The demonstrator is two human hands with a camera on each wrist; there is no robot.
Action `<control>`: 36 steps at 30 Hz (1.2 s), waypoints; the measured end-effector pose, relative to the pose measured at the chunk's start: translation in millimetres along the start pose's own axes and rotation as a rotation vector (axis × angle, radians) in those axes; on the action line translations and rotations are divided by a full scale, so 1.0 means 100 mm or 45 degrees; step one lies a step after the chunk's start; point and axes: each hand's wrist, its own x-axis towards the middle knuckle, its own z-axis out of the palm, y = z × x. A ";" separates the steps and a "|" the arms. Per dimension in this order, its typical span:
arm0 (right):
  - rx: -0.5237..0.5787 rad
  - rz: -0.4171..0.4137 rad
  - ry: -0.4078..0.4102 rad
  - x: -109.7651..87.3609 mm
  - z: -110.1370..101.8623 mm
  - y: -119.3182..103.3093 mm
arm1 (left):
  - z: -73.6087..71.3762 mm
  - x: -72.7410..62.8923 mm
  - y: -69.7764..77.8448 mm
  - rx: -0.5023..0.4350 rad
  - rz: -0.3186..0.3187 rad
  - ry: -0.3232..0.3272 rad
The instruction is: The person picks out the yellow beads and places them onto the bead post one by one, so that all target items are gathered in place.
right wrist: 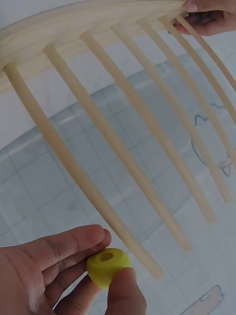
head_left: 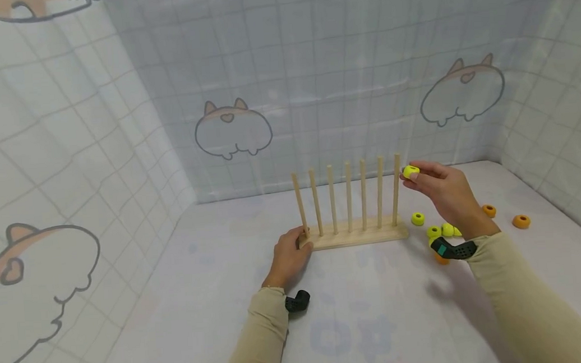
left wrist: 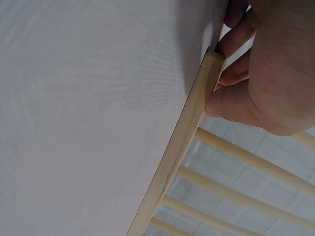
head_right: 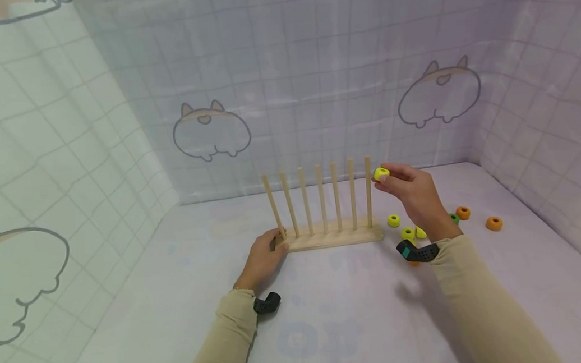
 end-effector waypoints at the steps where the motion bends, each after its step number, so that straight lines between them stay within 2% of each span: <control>1: -0.002 0.002 -0.001 0.00 0.00 -0.01 | 0.00 0.00 0.00 0.003 -0.002 0.001; 21: 0.015 -0.026 0.011 0.07 0.02 -0.10 | 0.00 -0.01 0.01 -0.006 -0.003 -0.013; 36: 0.034 -0.070 0.097 0.13 0.12 -0.17 | -0.01 -0.02 0.04 -0.011 -0.039 -0.018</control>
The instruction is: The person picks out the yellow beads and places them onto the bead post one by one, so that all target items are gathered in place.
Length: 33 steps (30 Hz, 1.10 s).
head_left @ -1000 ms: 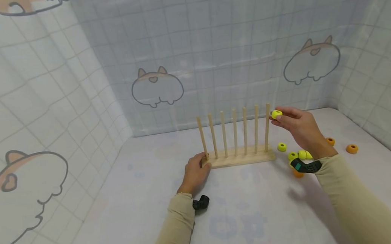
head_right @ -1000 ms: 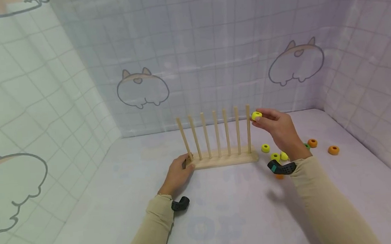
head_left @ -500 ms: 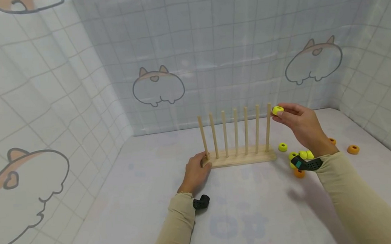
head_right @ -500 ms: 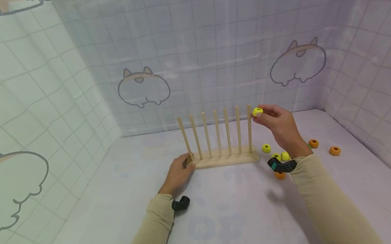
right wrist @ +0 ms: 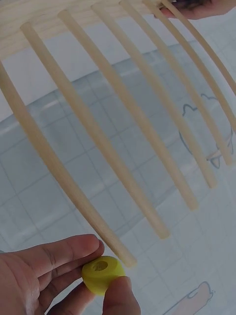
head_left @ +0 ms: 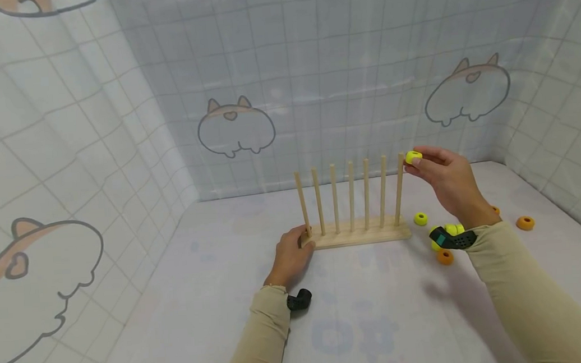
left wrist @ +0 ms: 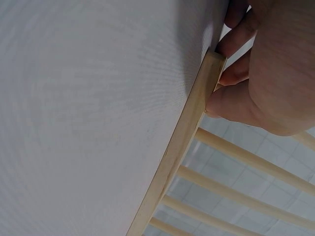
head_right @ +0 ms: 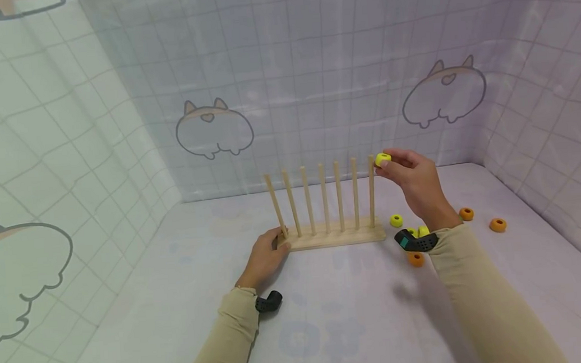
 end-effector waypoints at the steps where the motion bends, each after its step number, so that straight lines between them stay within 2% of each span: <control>1: -0.002 -0.002 0.000 0.00 0.01 0.00 | 0.00 0.00 0.00 -0.002 0.002 0.001; 20: -0.088 -0.062 -0.024 0.04 0.03 -0.10 | -0.01 0.00 -0.02 -0.022 0.016 0.003; 33: -0.003 -0.069 -0.012 0.07 0.06 -0.12 | 0.00 0.01 -0.03 -0.012 0.001 0.002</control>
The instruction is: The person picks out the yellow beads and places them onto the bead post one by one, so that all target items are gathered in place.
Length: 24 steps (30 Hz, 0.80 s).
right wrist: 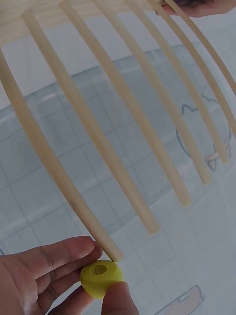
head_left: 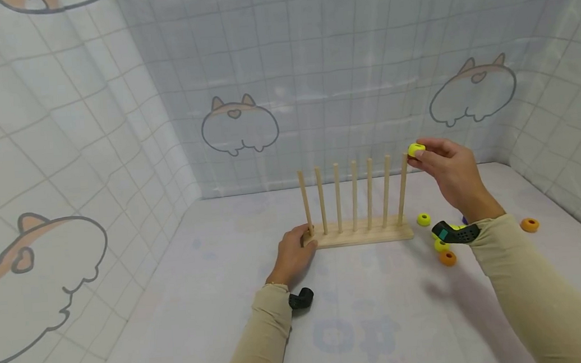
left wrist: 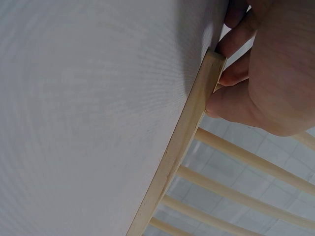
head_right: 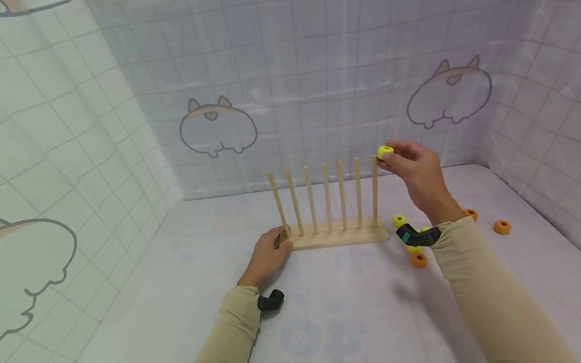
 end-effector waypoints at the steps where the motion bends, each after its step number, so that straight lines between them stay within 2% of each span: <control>1: -0.003 -0.002 0.000 0.00 0.00 0.00 | 0.00 0.00 0.00 0.001 -0.002 -0.001; 10: -0.019 -0.004 -0.001 0.00 0.01 -0.03 | 0.00 0.00 0.00 0.016 0.030 0.003; 24: -0.061 -0.023 -0.002 0.03 0.05 -0.03 | 0.01 0.01 -0.01 0.037 0.012 -0.002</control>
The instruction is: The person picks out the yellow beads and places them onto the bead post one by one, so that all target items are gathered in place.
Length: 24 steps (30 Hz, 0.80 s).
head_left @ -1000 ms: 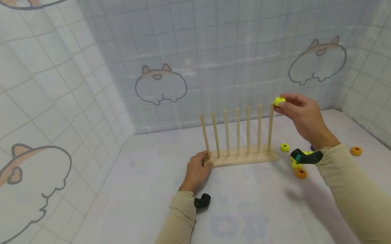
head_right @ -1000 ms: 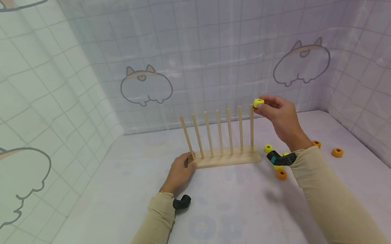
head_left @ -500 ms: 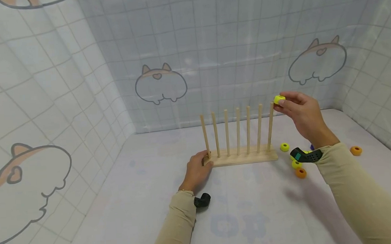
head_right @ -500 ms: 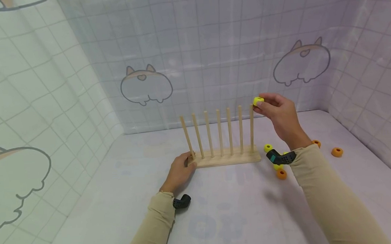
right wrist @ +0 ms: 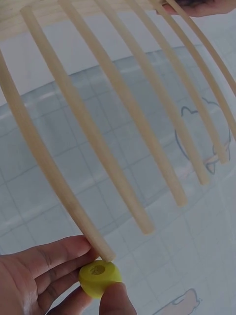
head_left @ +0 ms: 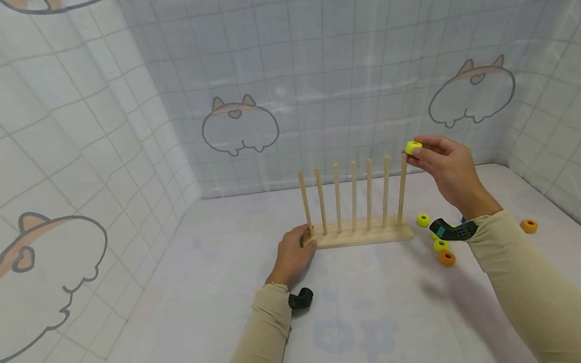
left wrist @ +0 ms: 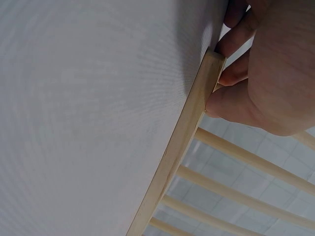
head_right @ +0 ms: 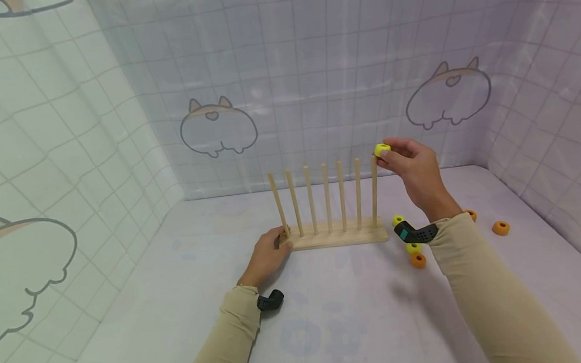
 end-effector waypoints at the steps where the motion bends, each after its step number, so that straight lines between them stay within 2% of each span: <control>1: -0.007 -0.001 -0.003 0.00 0.00 0.00 | 0.00 0.00 0.00 -0.001 0.003 0.000; 6: -0.036 0.006 -0.014 0.01 0.01 0.01 | 0.00 0.00 0.00 -0.014 0.022 0.007; 24: 0.008 0.007 -0.033 0.03 0.01 0.01 | 0.01 0.02 -0.02 -0.019 0.046 0.017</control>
